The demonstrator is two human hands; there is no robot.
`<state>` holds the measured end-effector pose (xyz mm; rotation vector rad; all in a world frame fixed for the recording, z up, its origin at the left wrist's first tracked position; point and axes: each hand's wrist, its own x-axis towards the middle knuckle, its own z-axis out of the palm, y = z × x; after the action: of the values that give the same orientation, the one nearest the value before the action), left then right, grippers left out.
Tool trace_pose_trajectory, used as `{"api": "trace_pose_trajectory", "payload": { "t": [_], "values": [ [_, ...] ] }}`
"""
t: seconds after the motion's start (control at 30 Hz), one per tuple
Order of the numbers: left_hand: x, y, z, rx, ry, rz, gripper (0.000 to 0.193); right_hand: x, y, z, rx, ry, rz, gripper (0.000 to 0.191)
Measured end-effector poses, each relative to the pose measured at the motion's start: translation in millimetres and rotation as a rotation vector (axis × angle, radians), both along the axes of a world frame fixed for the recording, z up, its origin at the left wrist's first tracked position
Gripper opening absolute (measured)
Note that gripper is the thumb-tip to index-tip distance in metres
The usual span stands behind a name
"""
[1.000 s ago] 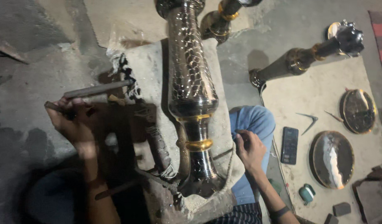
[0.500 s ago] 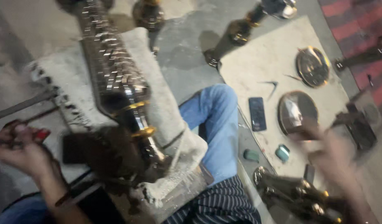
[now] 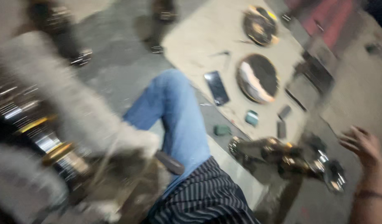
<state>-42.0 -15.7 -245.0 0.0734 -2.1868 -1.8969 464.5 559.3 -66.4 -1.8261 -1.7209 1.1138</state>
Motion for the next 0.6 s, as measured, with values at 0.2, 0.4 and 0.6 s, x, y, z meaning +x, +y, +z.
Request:
{"api": "trace_pose_trajectory", "payload": {
  "t": [0.2,0.4,0.6],
  "values": [
    [64.8,116.7,-31.6,-0.156,-0.218,-0.524,0.008,34.3,7.7,-26.0,-0.111,0.062,-0.101,0.063],
    [144.6,215.2,-55.5,-0.398,-0.456,-1.181,0.010,94.2,27.7,-47.1,-0.031,0.024,-0.236,0.052],
    [175.8,243.7,-64.3,-0.570,-0.511,-1.357,0.012,123.8,32.3,-77.8,0.141,-0.048,-0.442,0.049]
  ]
}}
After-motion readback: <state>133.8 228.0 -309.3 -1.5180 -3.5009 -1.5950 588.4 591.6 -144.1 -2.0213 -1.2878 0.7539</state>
